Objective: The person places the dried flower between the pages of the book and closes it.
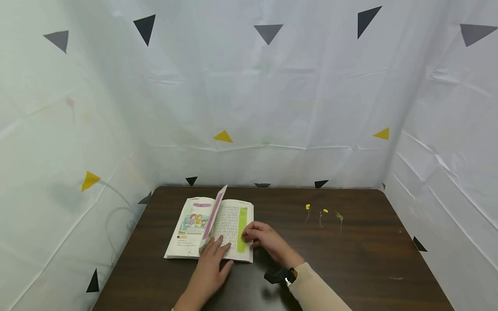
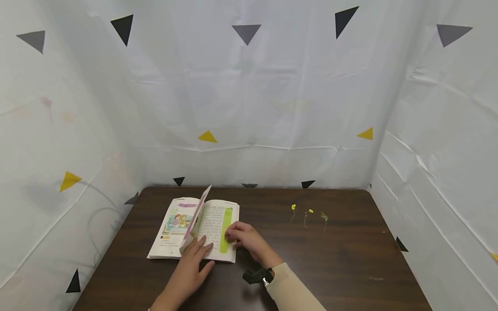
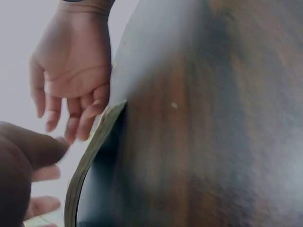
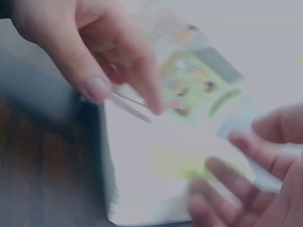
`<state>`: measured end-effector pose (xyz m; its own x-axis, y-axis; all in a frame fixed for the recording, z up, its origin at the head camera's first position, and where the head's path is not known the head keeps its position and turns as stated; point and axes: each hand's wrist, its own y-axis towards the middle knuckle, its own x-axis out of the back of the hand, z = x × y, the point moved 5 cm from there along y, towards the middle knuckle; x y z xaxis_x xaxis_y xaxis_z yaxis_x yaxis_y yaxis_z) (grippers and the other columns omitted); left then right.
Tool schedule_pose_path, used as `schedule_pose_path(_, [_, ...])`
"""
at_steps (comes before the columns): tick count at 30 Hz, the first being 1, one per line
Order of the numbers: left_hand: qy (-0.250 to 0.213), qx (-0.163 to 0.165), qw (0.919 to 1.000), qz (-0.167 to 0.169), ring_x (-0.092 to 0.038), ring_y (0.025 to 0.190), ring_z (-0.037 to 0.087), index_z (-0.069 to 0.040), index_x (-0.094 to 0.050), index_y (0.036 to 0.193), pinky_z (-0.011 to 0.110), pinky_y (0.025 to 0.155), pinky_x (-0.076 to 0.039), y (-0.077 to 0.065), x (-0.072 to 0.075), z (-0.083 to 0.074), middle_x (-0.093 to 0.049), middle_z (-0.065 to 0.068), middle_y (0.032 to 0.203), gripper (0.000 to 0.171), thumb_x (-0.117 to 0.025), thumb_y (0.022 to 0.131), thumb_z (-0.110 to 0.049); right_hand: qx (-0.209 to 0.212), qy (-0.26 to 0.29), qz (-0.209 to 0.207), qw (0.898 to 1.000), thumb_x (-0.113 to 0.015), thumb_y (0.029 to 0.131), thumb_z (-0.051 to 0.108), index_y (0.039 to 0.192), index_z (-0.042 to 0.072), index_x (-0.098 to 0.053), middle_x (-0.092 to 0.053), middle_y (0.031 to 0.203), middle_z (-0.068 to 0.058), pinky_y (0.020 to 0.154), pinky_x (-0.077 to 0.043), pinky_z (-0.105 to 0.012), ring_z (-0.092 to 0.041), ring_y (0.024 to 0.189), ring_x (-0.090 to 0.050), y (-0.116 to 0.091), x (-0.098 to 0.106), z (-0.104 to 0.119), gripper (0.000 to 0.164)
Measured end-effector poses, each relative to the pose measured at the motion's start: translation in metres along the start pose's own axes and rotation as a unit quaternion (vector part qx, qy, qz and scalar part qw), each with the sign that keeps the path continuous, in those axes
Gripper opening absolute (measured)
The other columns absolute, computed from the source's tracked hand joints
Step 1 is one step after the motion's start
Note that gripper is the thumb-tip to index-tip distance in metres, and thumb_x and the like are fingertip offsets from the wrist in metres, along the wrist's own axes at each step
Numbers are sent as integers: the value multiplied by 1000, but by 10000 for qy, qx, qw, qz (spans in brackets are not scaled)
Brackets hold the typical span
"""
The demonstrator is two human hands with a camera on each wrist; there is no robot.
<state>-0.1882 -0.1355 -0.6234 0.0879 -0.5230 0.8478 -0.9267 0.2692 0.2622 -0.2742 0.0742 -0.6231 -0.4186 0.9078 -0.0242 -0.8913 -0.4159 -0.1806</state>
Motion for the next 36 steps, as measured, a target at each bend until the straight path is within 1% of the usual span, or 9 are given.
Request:
schedule_pose_path(5, [140, 89, 9998, -112, -55, 143, 44, -12, -71, 141, 60, 119, -45, 6, 1, -1, -59, 19, 156, 48, -84, 97, -27, -374, -576, -890, 9937, -64, 110, 26, 111, 1, -70, -74, 108, -14, 74, -58, -38, -27, 91, -71, -11, 39, -1, 25])
schedule_pose_path(10, [322, 283, 9991, -72, -54, 140, 42, -12, -67, 144, 57, 116, -48, 11, -1, 0, -57, 20, 155, 53, -84, 97, -31, -437, -1165, -2027, 9713, -63, 107, 20, 105, 3, -72, -73, 96, -15, 63, -55, -36, -26, 78, -67, -31, 79, -1, 20])
schedule_pose_path(13, [378, 357, 9986, -44, -53, 142, 41, -10, -65, 146, 57, 117, -47, 13, 0, 1, -58, 21, 153, 56, -84, 97, -32, -404, -1678, -2761, 9455, -63, 105, 18, 102, 4, -73, -73, 90, -15, 57, -52, -34, -23, 69, -64, -42, 104, -3, 17])
schedule_pose_path(16, [444, 337, 9984, -82, -55, 141, 40, -7, -65, 146, 60, 119, -44, 16, 3, 1, -63, 20, 149, 57, -84, 97, -30, -420, -2407, -3392, 9084, -64, 103, 19, 99, 6, -73, -73, 83, -11, 57, -48, -33, -21, 65, -60, -51, 126, -2, 16])
schedule_pose_path(19, [539, 408, 9977, -98, -56, 140, 41, -8, -66, 145, 69, 120, -38, 19, 7, 2, -64, 19, 147, 57, -84, 96, -31, -439, -3029, -3745, 8753, -64, 102, 19, 98, 7, -72, -73, 84, -10, 61, -48, -37, -24, 68, -62, -57, 144, 0, 16])
schedule_pose_path(22, [556, 623, 9965, -32, -55, 140, 44, -10, -66, 145, 79, 119, -32, 22, 8, 3, -63, 18, 148, 58, -85, 96, -33, -501, -3376, -3842, 8578, -64, 100, 19, 99, 6, -71, -74, 89, -11, 65, -50, -40, -28, 73, -64, -57, 156, 1, 15])
schedule_pose_path(24, [570, 761, 9955, 34, -54, 140, 45, -12, -66, 145, 81, 118, -31, 24, 9, 3, -62, 17, 149, 59, -86, 95, -36, -592, -3435, -3791, 8572, -63, 100, 19, 102, 5, -71, -74, 88, -12, 64, -50, -40, -27, 72, -66, -55, 162, 2, 16])
schedule_pose_path(30, [667, 852, 9941, 112, -52, 144, 47, -13, -65, 147, 83, 116, -32, 29, 7, -1, -58, 21, 154, 75, -91, 86, -49, -852, -3485, -3436, 8679, -61, 103, 21, 113, -2, -65, -68, 73, -10, 59, -50, -37, -23, 56, -64, -47, 170, 4, 26])
schedule_pose_path(36, [770, 982, 9920, 186, -51, 146, 49, -9, -62, 149, 84, 116, -31, 24, 2, 0, -54, 27, 157, 85, -92, 83, -54, -1238, -3313, -3198, 8790, -59, 106, 22, 143, -17, -38, -68, 75, -16, 53, -53, -38, -24, 53, -66, -39, 170, -5, 58])
